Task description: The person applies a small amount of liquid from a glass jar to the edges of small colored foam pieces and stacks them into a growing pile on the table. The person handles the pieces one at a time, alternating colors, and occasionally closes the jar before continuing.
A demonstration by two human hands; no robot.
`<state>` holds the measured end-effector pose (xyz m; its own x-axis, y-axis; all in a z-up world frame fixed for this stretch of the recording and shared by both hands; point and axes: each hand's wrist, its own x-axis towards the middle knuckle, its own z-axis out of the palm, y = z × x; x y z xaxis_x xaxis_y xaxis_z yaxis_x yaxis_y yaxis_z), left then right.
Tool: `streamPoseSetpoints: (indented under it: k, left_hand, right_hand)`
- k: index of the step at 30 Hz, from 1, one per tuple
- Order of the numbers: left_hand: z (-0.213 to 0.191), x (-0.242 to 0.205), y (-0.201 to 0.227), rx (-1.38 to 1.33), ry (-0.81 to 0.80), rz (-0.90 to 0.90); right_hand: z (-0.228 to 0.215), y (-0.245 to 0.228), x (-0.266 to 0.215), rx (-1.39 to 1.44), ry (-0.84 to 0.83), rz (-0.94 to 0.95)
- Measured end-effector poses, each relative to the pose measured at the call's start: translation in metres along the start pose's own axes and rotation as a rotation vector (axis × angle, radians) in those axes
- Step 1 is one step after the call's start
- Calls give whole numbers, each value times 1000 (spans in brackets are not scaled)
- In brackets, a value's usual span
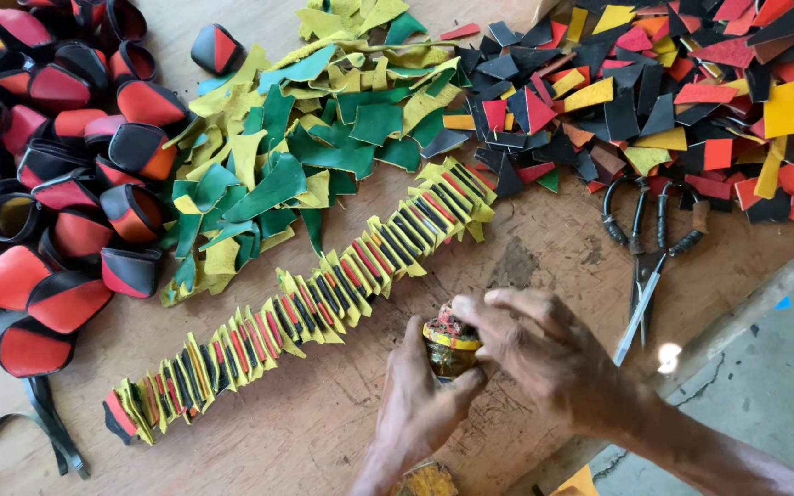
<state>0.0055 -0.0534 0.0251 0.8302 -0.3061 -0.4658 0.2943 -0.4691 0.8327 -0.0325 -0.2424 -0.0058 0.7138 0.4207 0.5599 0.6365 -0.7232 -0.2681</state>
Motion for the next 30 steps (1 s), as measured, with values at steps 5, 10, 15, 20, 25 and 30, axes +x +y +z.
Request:
streamPoseSetpoints:
  k: [5, 10, 15, 20, 25, 30]
  left_hand:
    - [-6, 9, -20, -403, -198, -102]
    - [-13, 12, -44, -644, -338, 98]
    - [-13, -1, -58, -797, -624, 164]
    - [-11, 4, -53, -746, -475, 83]
    - [-15, 10, -50, -572, -503, 339]
    - [-11, 2, -44, -506, -354, 159]
  right_hand:
    - [13, -2, -12, 97, 2, 99]
    - [10, 0, -6, 703, 47, 281]
    - [-5, 34, 7, 1819, 341, 496]
    - [1, 15, -6, 1752, 38, 441]
    - [15, -3, -18, 1685, -30, 450]
    - [21, -18, -25, 967, 14, 437]
